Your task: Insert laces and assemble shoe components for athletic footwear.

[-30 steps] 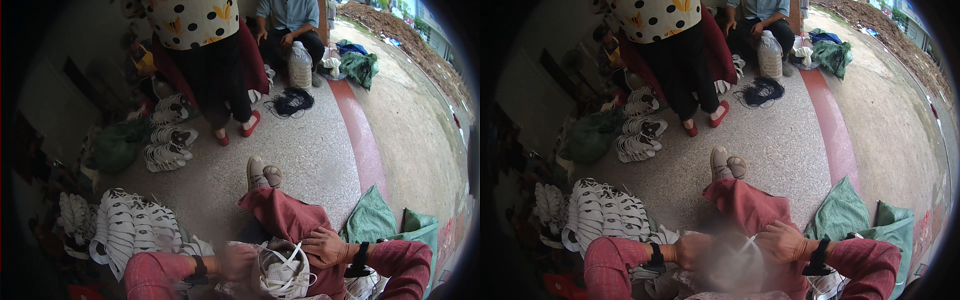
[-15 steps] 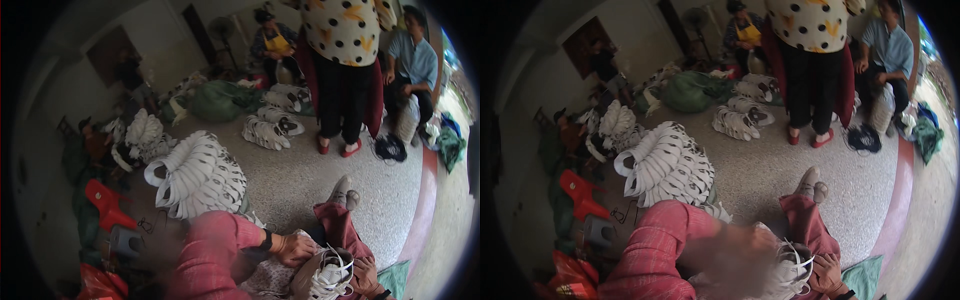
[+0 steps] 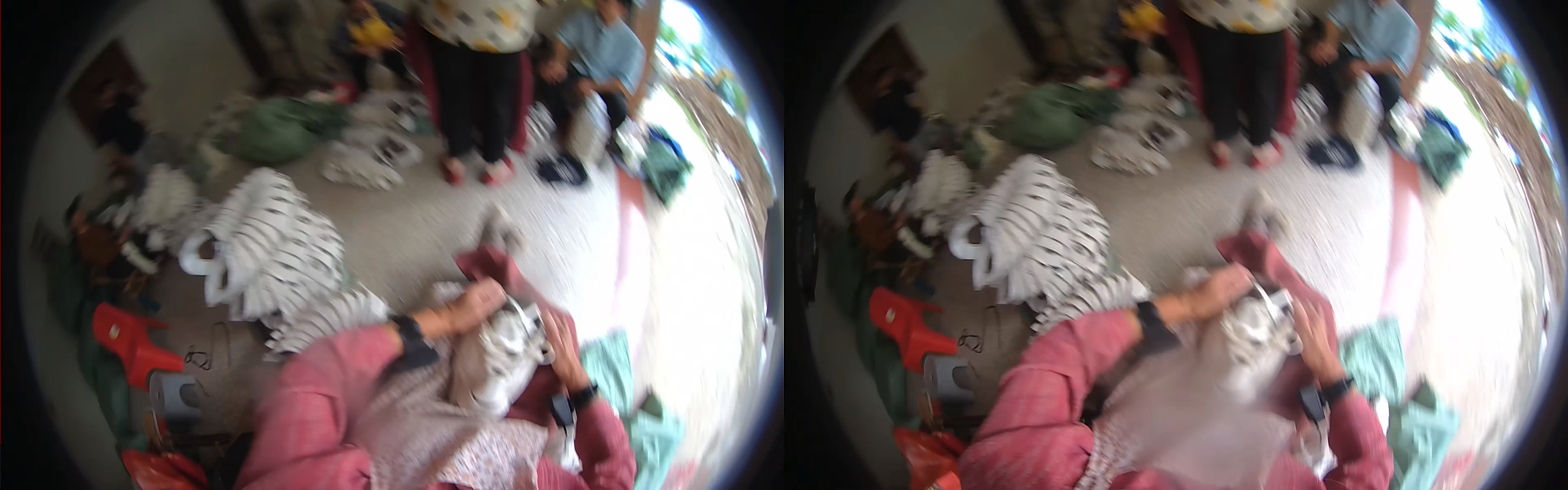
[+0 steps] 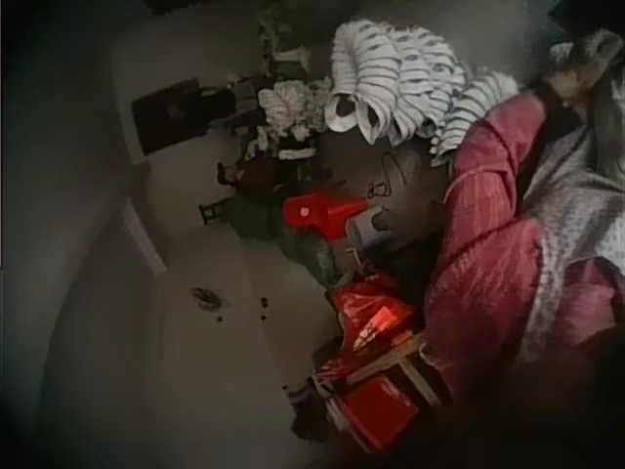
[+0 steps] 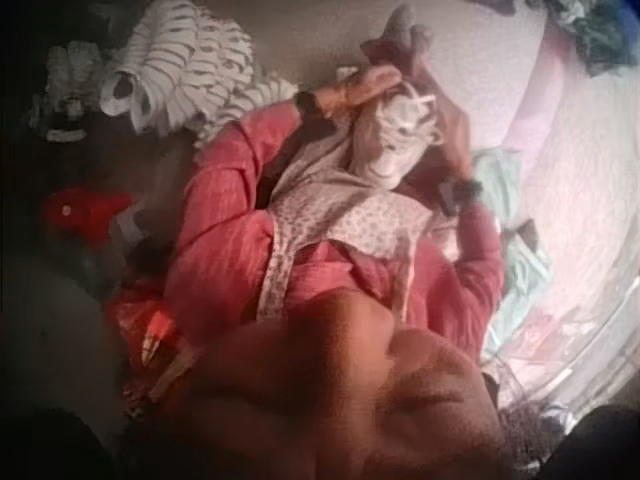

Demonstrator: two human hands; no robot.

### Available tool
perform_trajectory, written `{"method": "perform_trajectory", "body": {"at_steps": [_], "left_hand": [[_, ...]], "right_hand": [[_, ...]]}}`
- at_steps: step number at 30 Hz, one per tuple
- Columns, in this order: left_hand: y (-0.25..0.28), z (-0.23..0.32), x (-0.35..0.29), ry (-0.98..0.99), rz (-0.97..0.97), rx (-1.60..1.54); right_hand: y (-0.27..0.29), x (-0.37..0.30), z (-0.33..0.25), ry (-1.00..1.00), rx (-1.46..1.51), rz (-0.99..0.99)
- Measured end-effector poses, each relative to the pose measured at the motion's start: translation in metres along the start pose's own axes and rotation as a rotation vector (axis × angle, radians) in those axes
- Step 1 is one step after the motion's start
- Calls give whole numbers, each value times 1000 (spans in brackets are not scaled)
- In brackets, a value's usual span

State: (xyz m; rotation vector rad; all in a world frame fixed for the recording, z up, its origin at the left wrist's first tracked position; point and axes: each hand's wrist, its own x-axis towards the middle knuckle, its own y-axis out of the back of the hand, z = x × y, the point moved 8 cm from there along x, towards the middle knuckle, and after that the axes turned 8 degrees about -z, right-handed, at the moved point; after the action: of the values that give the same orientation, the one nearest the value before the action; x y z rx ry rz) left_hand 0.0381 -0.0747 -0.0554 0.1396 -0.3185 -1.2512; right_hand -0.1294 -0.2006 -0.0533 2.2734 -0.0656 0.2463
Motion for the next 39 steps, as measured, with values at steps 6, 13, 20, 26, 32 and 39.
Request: {"method": "perform_trajectory", "body": {"at_steps": [6, 13, 20, 26, 32, 39], "left_hand": [[11, 29, -10, 300, -81, -138], [-27, 3, 18, 581, -417, -420], [-35, 25, 38, 515, -417, -338], [-14, 74, 29, 209, -248, -321], [77, 143, -29, 252, 443, -285], [175, 56, -140, 289, 293, -526]], "right_hand": [[21, 30, -18, -298, 517, -7], [4, 13, 4, -372, 734, -80], [9, 13, 17, -323, 856, 45], [12, 12, -3, -332, 815, 74], [11, 8, 2, -191, 822, -75], [-16, 25, 4, -245, 472, -82]]}}
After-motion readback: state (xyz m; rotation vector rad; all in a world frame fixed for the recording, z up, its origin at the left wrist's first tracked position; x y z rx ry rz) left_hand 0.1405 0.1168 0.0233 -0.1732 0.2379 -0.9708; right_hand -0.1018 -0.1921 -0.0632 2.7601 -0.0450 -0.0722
